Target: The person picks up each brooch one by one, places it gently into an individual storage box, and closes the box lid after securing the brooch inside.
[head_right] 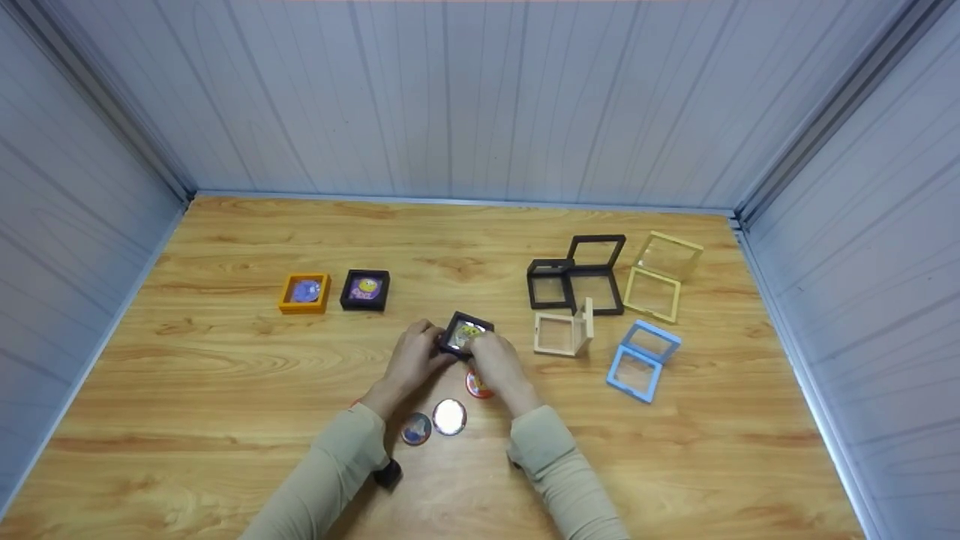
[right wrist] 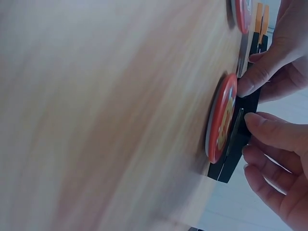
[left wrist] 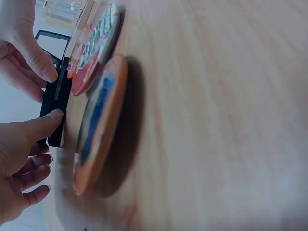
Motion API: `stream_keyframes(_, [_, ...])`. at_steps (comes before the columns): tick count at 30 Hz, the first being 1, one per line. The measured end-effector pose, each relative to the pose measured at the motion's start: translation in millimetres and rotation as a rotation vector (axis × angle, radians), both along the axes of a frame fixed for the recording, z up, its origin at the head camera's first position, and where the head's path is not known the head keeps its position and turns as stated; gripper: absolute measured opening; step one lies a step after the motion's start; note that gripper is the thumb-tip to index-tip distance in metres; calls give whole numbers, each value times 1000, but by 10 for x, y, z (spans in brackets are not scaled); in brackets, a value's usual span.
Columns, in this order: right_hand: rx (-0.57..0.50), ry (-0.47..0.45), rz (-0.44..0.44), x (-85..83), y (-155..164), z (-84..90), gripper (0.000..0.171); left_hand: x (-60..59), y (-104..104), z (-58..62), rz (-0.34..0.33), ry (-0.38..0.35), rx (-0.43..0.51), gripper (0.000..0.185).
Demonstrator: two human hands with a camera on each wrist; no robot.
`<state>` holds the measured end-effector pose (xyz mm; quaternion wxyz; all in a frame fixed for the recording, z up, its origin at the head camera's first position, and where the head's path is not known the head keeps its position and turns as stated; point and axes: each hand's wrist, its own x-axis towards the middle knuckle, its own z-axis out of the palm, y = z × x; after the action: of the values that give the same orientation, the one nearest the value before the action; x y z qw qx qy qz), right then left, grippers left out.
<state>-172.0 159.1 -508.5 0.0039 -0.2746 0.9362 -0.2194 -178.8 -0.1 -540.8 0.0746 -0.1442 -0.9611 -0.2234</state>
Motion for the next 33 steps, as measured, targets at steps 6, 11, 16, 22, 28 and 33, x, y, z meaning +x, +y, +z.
stream_keyframes(6, [-17,-10,-28,39,47,9,18,21,6,70,-12,46,-36,42])
stream_keyframes(11, [-75,27,-75,70,118,41,19,35,8,136,-68,53,-19,41])
stream_keyframes(16, [-139,69,-173,109,197,104,19,49,6,174,-188,77,-17,30])
stream_keyframes(22, [-214,214,-285,145,341,137,19,58,28,152,-279,112,-116,26])
stream_keyframes(28, [-315,352,-412,151,519,163,20,46,51,138,-312,104,-157,26])
stream_keyframes(33, [-352,387,-526,154,666,196,22,34,59,141,-346,142,-244,22])
